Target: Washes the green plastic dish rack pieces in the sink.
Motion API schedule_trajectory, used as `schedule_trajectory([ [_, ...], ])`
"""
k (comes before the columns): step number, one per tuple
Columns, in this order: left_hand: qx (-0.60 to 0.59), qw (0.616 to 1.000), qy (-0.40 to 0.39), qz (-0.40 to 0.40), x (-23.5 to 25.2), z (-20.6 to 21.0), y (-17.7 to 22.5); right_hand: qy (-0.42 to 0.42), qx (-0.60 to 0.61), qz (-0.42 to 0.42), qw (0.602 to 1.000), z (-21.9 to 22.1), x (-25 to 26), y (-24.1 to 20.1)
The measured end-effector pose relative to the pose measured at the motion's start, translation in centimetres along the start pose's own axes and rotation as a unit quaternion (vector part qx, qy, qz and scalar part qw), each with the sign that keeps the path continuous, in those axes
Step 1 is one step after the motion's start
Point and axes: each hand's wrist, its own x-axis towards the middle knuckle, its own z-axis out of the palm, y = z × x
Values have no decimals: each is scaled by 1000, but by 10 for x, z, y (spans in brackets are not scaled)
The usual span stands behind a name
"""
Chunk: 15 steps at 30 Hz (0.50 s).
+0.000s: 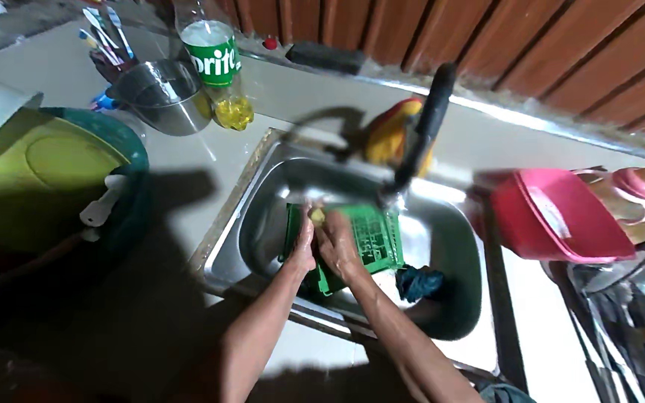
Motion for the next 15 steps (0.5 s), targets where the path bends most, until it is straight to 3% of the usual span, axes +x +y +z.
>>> schedule_trajectory([
  [6,-63,997,-43,32,8,-11,10,-30,-55,-163,985,-10,-55,16],
  [9,-49,997,-54,34,8,-18,5,-31,-66,-187,980,-9,-62,11],
  [13,-96,995,-4,28,11,-16,13,-77,-85,-236,965,-30,-77,26],
  [15,-128,992,-21,7,13,-19,15,-92,-114,-196,970,-52,-78,46],
])
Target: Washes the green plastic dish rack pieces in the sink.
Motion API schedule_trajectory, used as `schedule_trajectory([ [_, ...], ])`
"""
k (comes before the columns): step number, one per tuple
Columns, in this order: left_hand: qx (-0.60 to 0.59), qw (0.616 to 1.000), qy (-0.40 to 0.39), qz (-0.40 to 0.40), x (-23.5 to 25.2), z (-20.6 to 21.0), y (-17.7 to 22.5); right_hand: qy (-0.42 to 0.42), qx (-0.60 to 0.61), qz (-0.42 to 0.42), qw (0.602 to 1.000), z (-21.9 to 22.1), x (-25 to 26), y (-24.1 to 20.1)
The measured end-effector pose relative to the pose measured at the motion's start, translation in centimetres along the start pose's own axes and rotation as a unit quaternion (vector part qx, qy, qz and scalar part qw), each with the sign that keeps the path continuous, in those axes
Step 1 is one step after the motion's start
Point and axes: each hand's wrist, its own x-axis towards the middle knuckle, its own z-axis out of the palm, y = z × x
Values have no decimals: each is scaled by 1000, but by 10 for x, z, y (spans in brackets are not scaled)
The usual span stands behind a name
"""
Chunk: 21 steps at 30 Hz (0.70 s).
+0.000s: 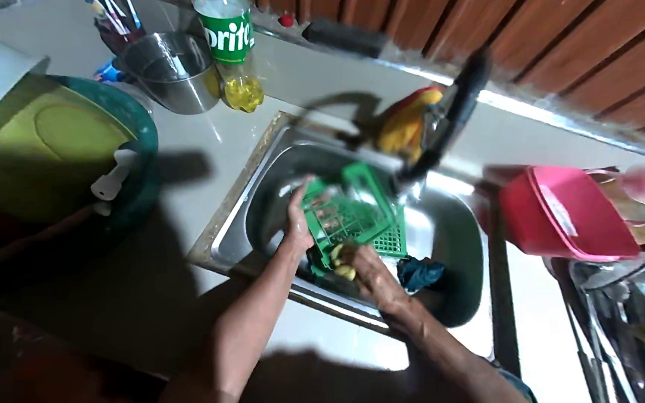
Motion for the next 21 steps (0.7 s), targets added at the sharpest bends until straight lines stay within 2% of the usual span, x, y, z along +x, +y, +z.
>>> schedule_trajectory([
  [2,-9,999,-38,-8,5,-6,-2,-6,-16,116,993,-21,-4,31],
  [4,-13,998,-61,2,7,-12,-6,2,-49,185,981,-23,-8,55],
  [6,-3,997,-75,19,8,-15,-11,-3,-22,214,977,-8,-9,38],
  [7,3,996,-79,27,10,-15,-12,-14,16,206,978,1,-6,19],
  [9,19,996,-79,33,13,-13,-10,-49,56,139,988,15,-2,-1],
  [11,16,996,-84,29,12,-16,-10,-85,44,103,990,9,-4,8],
  [13,3,994,-102,33,12,-17,-10,-75,-12,126,989,-14,-7,37],
  [15,-4,994,-109,28,13,-18,-11,-59,-66,190,978,-28,-9,52],
  [17,2,995,-97,15,11,-15,-12,-61,-33,206,976,-18,-7,33],
  [19,15,996,-85,8,11,-11,-13,-87,23,169,982,4,-7,4],
  [21,23,996,-86,6,8,-6,-14,-141,-16,142,980,10,-7,-2],
])
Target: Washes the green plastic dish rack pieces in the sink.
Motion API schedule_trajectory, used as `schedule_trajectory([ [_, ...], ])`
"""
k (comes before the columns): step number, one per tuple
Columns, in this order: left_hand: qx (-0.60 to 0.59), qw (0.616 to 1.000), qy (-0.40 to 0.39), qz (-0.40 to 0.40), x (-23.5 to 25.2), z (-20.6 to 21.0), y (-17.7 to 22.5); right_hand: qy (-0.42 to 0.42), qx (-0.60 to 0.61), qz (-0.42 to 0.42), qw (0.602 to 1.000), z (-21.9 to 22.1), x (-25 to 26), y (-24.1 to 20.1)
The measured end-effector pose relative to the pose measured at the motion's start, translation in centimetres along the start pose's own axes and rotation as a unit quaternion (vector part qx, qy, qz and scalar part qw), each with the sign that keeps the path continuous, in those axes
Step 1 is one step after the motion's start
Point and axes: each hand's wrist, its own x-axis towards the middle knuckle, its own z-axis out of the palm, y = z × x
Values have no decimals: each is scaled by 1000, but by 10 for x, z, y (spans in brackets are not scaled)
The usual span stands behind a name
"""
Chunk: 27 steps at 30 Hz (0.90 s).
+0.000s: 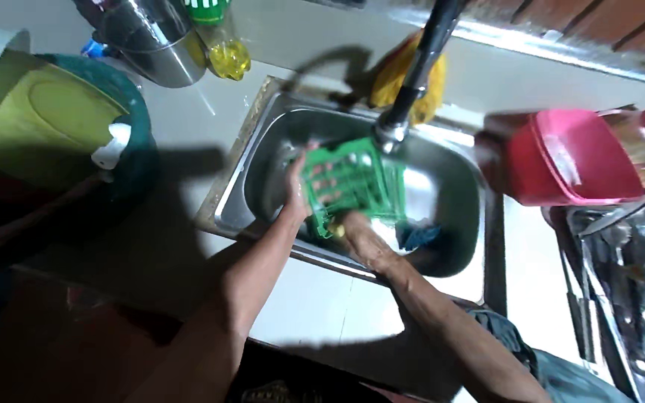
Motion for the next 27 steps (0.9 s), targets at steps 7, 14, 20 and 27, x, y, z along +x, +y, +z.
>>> schedule_trajectory([
  [7,-1,992,87,-91,-6,0,12,6,-191,109,976,-47,-3,55],
  [14,128,976,127,-119,-10,-4,22,113,144,87,979,-117,-13,23],
  [20,197,973,118,-29,-11,5,13,147,301,150,930,-127,3,38],
  [27,101,987,119,-48,-41,4,38,145,389,152,897,-98,19,52],
])
